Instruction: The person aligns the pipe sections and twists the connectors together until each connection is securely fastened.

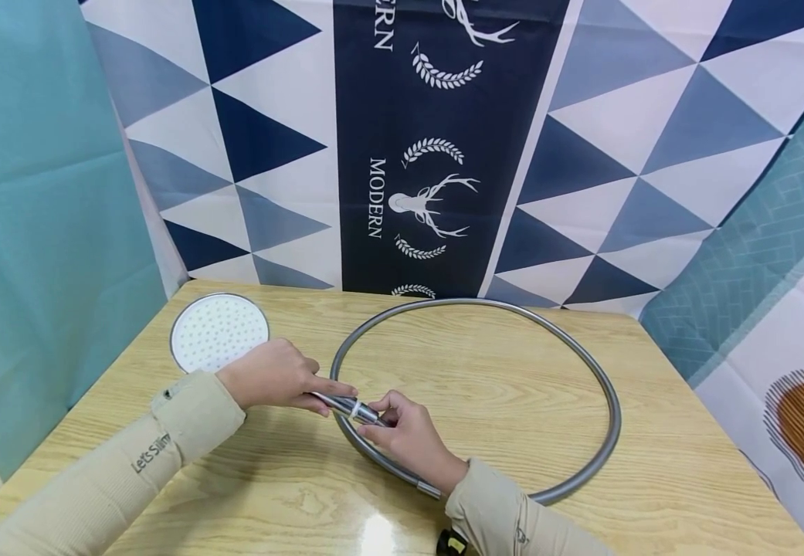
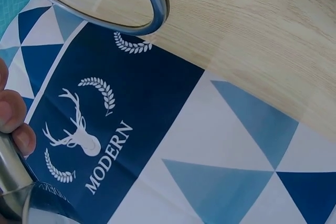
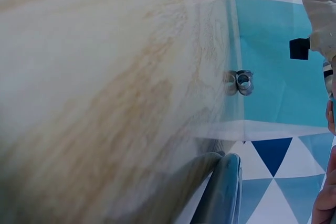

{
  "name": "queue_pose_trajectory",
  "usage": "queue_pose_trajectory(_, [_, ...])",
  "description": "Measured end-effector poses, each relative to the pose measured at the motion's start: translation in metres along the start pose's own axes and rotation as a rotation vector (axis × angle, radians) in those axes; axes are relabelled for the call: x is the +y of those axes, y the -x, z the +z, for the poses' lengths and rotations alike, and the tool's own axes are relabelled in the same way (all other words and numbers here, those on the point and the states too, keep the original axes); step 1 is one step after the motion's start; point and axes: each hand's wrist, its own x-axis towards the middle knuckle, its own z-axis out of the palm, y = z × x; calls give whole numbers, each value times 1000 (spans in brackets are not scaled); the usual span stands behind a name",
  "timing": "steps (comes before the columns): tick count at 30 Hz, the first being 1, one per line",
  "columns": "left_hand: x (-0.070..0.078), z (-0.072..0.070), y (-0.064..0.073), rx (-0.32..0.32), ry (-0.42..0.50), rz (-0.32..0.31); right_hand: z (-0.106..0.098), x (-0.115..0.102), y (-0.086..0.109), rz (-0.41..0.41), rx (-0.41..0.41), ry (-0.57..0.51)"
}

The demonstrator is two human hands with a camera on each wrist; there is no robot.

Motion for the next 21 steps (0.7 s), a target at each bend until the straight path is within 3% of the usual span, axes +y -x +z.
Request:
queue_pose_trajectory(8, [1,-2,-1,-10,0,-7,-2,-2,2,26,10,-71])
queue_pose_trajectory(21, [3,-3,-1,23,-34,9,-3,-3,5,-5,5,-69])
